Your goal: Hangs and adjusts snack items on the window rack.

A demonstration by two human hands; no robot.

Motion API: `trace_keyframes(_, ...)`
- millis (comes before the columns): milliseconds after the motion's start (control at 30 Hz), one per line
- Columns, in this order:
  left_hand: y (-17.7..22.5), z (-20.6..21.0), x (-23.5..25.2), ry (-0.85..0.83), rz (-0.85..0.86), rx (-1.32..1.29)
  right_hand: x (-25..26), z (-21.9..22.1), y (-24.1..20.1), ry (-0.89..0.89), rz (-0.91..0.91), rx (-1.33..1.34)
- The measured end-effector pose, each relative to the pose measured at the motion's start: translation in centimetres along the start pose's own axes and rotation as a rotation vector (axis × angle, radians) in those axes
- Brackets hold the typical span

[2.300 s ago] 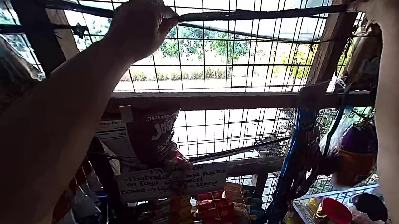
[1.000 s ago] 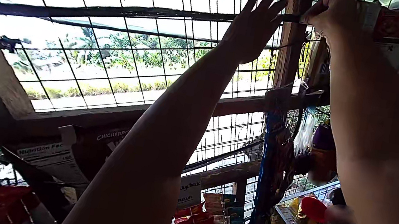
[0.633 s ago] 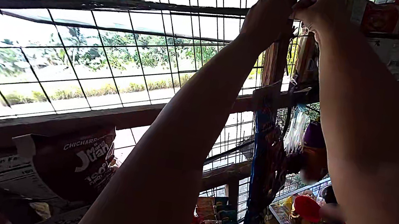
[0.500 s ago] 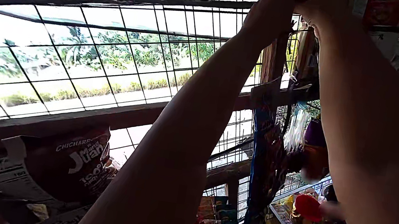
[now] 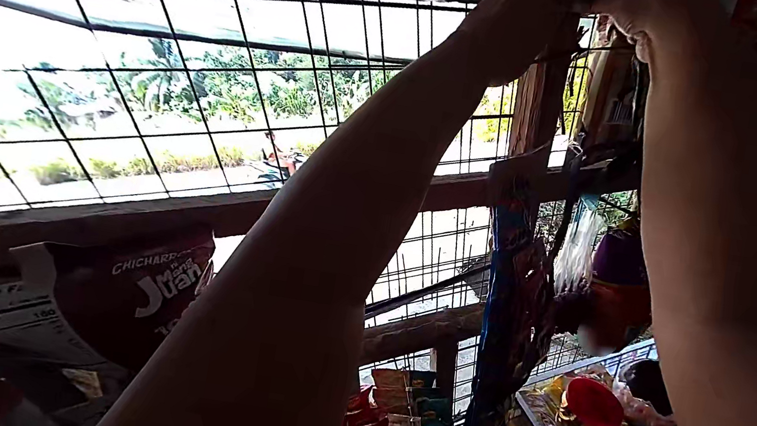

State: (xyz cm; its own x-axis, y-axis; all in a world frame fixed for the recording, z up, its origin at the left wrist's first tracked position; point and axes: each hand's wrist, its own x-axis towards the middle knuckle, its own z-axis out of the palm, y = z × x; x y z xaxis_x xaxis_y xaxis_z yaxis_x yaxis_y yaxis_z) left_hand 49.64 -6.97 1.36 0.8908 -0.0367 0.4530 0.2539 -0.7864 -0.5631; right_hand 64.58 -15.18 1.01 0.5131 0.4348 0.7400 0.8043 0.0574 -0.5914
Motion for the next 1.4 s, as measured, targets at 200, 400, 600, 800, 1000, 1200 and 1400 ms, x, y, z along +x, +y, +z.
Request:
trace_keyframes(200, 1.1, -0.6, 0.0, -0.040, -0.030, 0.085, 0.6, 0.1, 0.4, 0.028, 0.006, -0.038)
trace_keyframes(400, 1.8, -0.5, -0.1, -0.075, -0.033, 0.231, 0.6, 0.2, 0.8, 0.097, 0.008, -0.031)
trace_keyframes(600, 2.3, -0.1, 0.4, -0.067, -0.062, 0.289, -1.5, -2.4, 1.1, -0.068, 0.032, -0.102)
trace_keyframes(800, 2.4, -0.1, 0.2, -0.067, -0.044, 0.290, -7.0, -7.4, 1.0, -0.185, 0.099, -0.181)
trace_keyframes(1000, 2.4, -0.3, 0.1, -0.085, -0.055, 0.289, -10.0, -9.6, 2.9, -0.163, -0.092, -0.121)
trace_keyframes(1200, 2.3, -0.5, 0.1, -0.084, -0.064, 0.249, -10.8, -9.2, 3.8, -0.219, 0.018, 0.054)
trace_keyframes(1400, 2.0, 0.0, 0.4, -0.064, -0.059, 0.235, -11.2, -9.3, 5.3, -0.225, -0.020, 0.083)
